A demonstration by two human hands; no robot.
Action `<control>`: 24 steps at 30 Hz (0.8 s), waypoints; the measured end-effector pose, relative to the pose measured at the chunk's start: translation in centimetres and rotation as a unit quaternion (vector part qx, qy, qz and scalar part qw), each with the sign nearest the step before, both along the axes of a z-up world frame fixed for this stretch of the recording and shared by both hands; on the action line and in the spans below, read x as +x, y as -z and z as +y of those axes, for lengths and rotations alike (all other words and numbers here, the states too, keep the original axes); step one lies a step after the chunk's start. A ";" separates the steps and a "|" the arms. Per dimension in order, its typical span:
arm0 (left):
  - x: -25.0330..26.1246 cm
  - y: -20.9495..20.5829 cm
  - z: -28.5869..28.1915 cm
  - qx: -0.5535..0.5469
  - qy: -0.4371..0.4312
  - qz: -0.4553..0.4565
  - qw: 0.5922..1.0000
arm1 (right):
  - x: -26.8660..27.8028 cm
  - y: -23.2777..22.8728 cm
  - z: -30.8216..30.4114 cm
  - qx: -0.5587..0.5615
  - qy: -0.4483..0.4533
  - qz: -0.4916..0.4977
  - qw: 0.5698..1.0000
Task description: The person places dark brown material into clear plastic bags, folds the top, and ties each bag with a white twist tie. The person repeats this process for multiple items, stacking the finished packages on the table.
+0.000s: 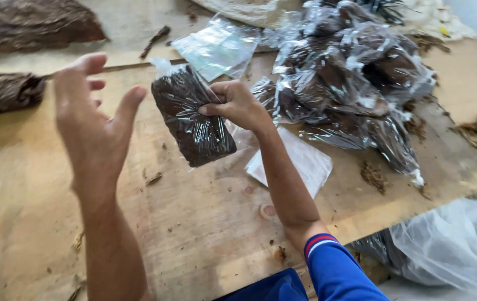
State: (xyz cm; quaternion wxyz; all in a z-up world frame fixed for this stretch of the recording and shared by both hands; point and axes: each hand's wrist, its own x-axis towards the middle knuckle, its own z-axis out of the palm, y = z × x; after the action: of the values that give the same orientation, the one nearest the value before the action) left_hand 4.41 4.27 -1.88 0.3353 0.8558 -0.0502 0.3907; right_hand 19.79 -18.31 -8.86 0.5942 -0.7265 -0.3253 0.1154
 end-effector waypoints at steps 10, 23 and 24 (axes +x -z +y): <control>-1.8 -0.8 -1.6 0.032 0.027 -0.011 0.999 | 5.1 -0.8 -11.8 0.217 0.451 -0.011 0.866; -1.2 0.2 -1.0 0.108 0.026 -0.011 0.994 | 0.6 -3.6 -9.4 0.175 0.278 -0.109 0.938; -0.8 0.3 -0.9 0.107 0.023 -0.008 0.994 | -0.3 -4.6 -9.1 0.175 0.275 -0.106 0.939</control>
State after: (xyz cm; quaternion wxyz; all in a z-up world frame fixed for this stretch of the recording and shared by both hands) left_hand 3.56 3.32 -2.14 0.2500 0.8825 -0.1141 0.3818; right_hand 19.52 -27.45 -4.30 0.6822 -0.6805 -0.1890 -0.1891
